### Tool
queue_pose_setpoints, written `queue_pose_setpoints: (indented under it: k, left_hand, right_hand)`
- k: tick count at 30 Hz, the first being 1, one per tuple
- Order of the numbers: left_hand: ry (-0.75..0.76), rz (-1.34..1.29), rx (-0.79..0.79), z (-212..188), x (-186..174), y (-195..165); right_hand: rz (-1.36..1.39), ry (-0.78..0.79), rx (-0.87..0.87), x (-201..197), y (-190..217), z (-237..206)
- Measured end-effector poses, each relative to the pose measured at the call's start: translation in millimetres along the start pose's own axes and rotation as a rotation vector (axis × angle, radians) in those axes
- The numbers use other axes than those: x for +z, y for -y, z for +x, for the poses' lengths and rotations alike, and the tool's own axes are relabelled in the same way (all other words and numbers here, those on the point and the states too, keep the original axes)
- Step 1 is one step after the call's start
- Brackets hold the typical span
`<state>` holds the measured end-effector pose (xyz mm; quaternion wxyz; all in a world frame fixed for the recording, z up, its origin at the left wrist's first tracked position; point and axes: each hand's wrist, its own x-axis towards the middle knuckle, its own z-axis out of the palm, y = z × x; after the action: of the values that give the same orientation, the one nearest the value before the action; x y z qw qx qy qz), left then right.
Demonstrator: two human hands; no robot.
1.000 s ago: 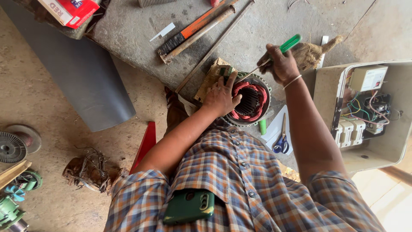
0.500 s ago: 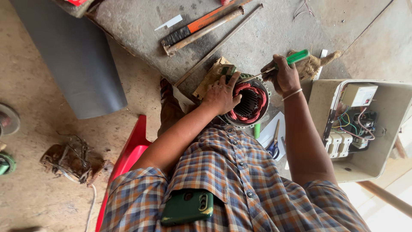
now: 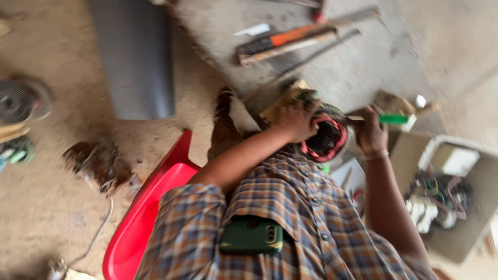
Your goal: The person unfolds a cardboard sheet on the workbench, sets an electric motor stator on it, and works around the copper windings using a screwdriver to pry at the winding edges. They then tap the stator housing with a rubber mallet and continue prying around the windings, steadying the stator with the other hand.
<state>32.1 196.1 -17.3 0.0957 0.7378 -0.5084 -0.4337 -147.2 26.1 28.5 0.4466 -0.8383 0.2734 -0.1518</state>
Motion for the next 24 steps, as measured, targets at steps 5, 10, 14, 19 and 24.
queue_pose_setpoints:
  k: [5, 10, 14, 19, 24]
  left_hand:
    - [-0.041, -0.018, -0.006, -3, -5, -5]
    - [-0.147, -0.076, -0.027, -3, 16, -11]
    - [-0.242, -0.087, 0.034, 2, 28, -9]
    - [-0.514, 0.107, 0.127, -6, 22, -12]
    - [-0.537, 0.263, 0.416, -6, 13, -35]
  right_hand:
    - [0.700, -0.078, 0.503, -9, -17, 18]
    - [0.919, -0.207, 0.565, -4, -41, 3]
    - [1.108, -0.315, 0.603, 4, -38, -32]
    - [0.996, -0.366, 0.437, -38, -32, -41]
    - [0.506, -0.846, 0.389, -86, -56, -123]
